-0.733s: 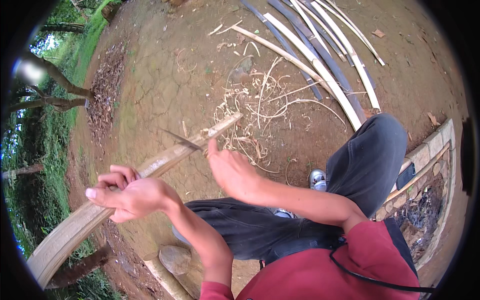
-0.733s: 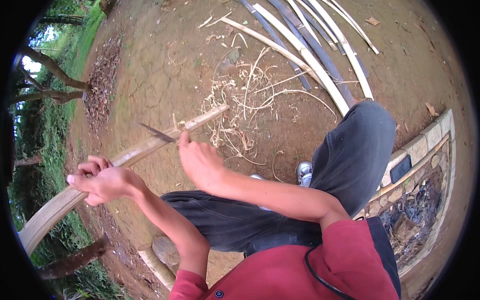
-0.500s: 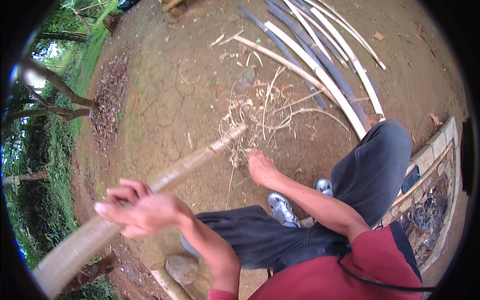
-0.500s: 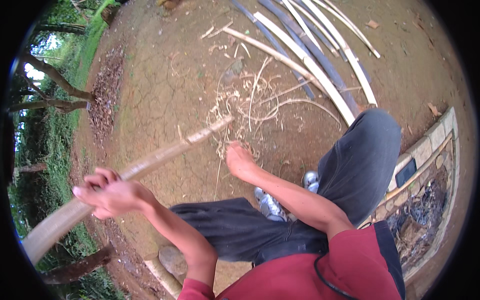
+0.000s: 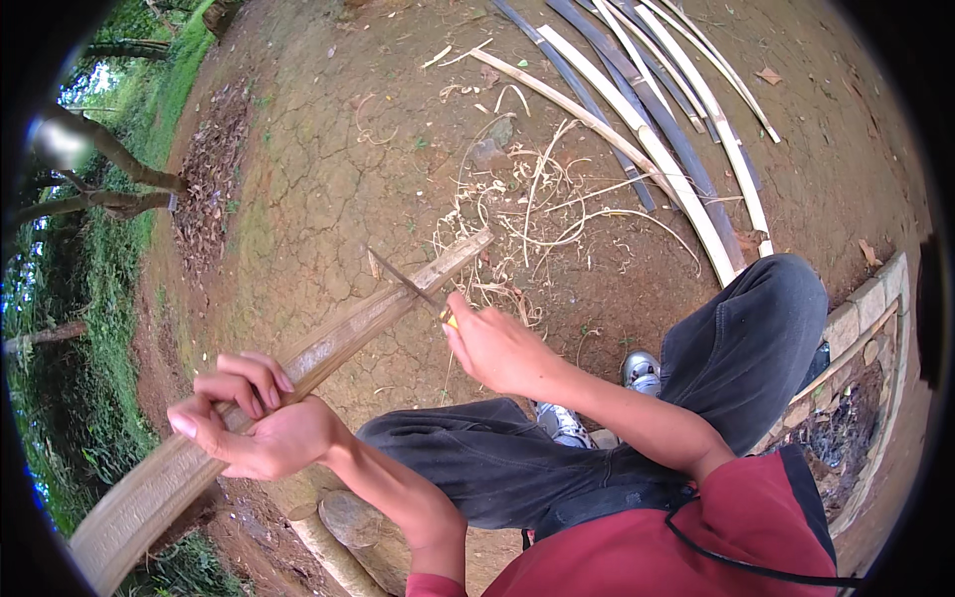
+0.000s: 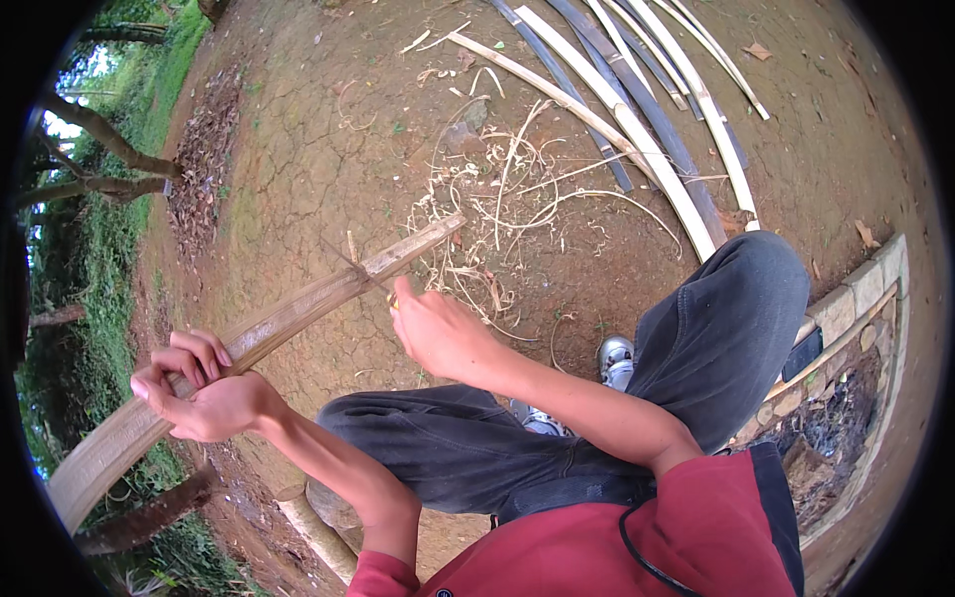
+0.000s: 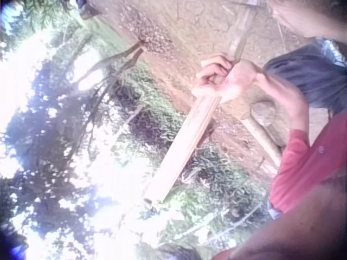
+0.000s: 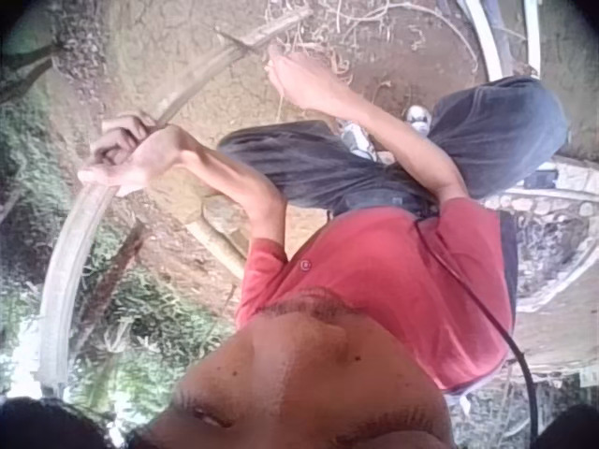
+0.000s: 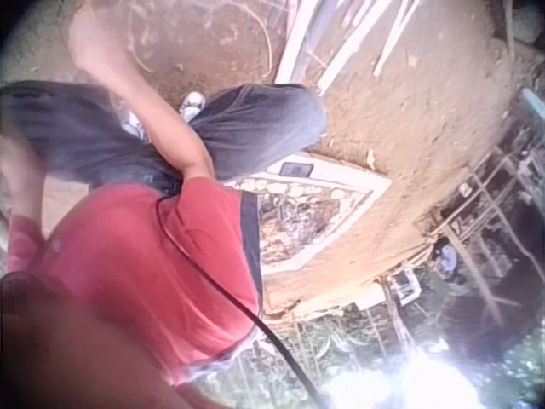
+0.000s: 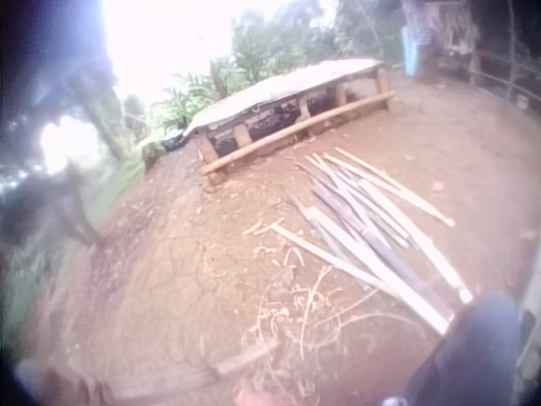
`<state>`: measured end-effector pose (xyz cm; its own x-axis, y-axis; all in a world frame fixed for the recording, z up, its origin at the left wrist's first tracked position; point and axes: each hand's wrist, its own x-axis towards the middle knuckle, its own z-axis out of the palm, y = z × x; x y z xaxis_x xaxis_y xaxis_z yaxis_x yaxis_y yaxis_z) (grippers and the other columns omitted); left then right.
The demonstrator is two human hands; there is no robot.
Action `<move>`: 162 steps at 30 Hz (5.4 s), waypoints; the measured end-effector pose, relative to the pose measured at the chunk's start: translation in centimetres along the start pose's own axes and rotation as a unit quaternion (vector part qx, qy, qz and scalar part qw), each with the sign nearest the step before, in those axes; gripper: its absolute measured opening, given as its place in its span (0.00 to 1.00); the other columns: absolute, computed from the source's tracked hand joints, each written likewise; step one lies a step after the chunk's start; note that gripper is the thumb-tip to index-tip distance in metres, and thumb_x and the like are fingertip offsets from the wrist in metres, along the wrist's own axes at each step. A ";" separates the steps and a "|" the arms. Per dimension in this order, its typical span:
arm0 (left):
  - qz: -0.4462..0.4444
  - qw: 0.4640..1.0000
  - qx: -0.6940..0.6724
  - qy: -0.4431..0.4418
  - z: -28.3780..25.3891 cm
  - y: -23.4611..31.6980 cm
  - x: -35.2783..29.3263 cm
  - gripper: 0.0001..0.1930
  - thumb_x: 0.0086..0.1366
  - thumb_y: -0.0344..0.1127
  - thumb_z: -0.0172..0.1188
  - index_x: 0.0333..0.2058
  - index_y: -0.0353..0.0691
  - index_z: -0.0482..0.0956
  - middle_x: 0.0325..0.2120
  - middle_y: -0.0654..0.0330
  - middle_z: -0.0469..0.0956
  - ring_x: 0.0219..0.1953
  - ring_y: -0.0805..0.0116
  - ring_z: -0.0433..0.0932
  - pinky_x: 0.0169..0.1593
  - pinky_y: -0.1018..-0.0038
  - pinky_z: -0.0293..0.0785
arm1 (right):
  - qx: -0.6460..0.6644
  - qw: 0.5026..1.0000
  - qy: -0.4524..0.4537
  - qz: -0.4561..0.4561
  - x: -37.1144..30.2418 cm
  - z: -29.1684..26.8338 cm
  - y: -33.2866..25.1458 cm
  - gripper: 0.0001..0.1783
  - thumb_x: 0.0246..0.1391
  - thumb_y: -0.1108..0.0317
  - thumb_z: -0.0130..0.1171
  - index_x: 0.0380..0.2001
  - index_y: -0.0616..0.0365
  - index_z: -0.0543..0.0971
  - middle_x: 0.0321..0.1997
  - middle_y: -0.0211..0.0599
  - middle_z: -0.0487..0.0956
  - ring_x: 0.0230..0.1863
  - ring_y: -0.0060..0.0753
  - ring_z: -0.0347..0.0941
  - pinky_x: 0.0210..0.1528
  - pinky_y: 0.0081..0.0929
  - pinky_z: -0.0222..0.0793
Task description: The person shaves a strip of bamboo using a knife, removing thin layers of wood while holding the bamboo strip steady by hand.
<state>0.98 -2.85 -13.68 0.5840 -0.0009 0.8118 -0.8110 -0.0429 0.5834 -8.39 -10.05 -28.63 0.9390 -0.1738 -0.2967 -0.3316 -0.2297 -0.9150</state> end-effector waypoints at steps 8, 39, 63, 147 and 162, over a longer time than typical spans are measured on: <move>-0.050 0.995 0.019 0.081 0.2 0.0 0.0 0.22 0.68 0.43 0.42 0.16 0.48 0.49 0.10 0.69 0.47 0.12 0.79 0.45 0.13 0.82 0.41 | -0.061 0.997 0.056 -0.004 1.5 2.3 2.4 0.08 0.60 0.73 0.43 0.40 0.66 0.64 0.16 0.49 0.74 0.18 0.48 0.75 0.17 0.41 0.70; -0.073 0.985 0.058 0.146 -1.3 -1.1 0.7 0.19 0.64 0.38 0.43 0.16 0.48 0.49 0.12 0.69 0.46 0.13 0.77 0.45 0.16 0.78 0.38 | -0.153 0.987 0.043 0.014 3.6 3.7 1.3 0.08 0.60 0.75 0.38 0.37 0.68 0.66 0.15 0.45 0.72 0.19 0.44 0.74 0.18 0.39 0.71; -0.091 0.992 0.069 0.055 -3.4 -1.0 -0.3 0.31 0.63 0.65 0.40 0.44 0.39 0.62 0.21 0.54 0.73 0.30 0.60 0.77 0.39 0.56 0.77 | -0.070 0.992 0.019 0.100 9.0 4.2 11.0 0.14 0.54 0.74 0.46 0.41 0.75 0.69 0.37 0.66 0.77 0.43 0.59 0.76 0.45 0.48 0.73; -0.205 0.960 0.054 0.183 -8.1 -7.4 -2.0 0.21 0.71 0.42 0.40 0.17 0.49 0.50 0.10 0.69 0.45 0.11 0.79 0.42 0.14 0.81 0.42 | -0.139 0.984 -0.039 0.102 7.3 12.1 5.5 0.13 0.53 0.81 0.40 0.43 0.73 0.65 0.27 0.63 0.78 0.34 0.61 0.78 0.33 0.48 0.76; -0.216 0.945 0.047 0.240 -8.6 -8.9 -0.9 0.20 0.70 0.40 0.43 0.18 0.49 0.50 0.10 0.70 0.45 0.13 0.79 0.43 0.16 0.78 0.40 | -0.049 0.998 0.028 0.006 7.5 12.1 9.5 0.14 0.60 0.67 0.47 0.42 0.69 0.66 0.19 0.56 0.75 0.24 0.61 0.75 0.30 0.53 0.68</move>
<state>7.35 6.13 -19.39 0.7590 0.4897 0.4291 -0.4804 -0.0236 0.8767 -3.42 -1.93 -42.90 0.9293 -0.2293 -0.2896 -0.3529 -0.3195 -0.8794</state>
